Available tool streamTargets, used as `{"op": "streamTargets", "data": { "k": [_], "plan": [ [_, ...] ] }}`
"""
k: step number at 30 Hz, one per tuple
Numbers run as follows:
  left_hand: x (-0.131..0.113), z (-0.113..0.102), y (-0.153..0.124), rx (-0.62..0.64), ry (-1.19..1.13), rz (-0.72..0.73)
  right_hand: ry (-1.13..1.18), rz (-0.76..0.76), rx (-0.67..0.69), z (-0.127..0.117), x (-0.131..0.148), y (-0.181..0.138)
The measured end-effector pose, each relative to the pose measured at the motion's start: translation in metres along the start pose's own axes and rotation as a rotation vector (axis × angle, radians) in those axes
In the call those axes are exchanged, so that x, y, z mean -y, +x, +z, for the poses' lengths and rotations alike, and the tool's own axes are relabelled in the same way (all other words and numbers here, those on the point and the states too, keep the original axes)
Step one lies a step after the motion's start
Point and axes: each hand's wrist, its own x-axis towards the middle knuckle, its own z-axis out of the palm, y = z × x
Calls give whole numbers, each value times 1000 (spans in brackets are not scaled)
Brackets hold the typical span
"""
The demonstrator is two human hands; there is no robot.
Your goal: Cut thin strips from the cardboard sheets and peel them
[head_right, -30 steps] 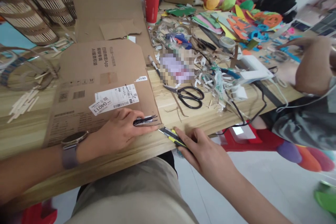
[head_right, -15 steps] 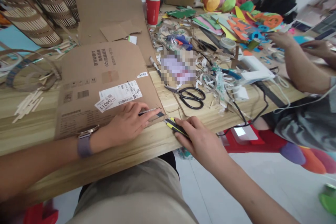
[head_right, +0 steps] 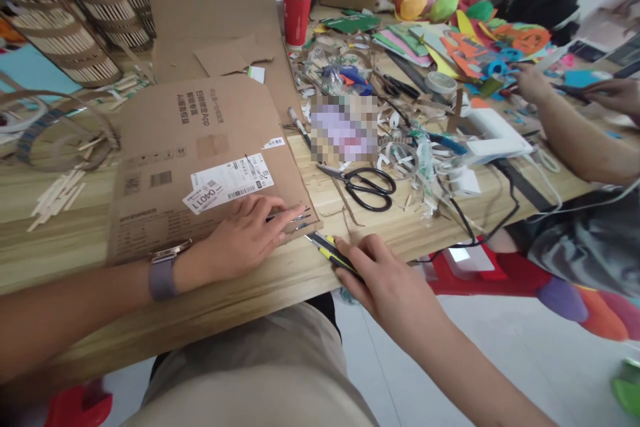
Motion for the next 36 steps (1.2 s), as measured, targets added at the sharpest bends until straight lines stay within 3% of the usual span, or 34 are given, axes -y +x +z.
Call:
{"op": "streamTargets", "data": {
  "k": [11,14,18,21,27,36],
  "plan": [
    [-1,-3,2,52,-22,-46,-7,-15,-17,0,9,-2],
    [7,-14,13,166,-48,15,-4,-5,1,-1,11,-2],
    [28,-34,43,427,-85,258,-3,15,28,-1,11,-2],
    [38,-42,62,514,-107,372,11,16,31,1,10,-3],
    [41,-41,73,587,-157,430,10,40,25,2,13,0],
    [40,-42,74,613,-172,388,-31,-9,4,-1,15,2]
  ]
}}
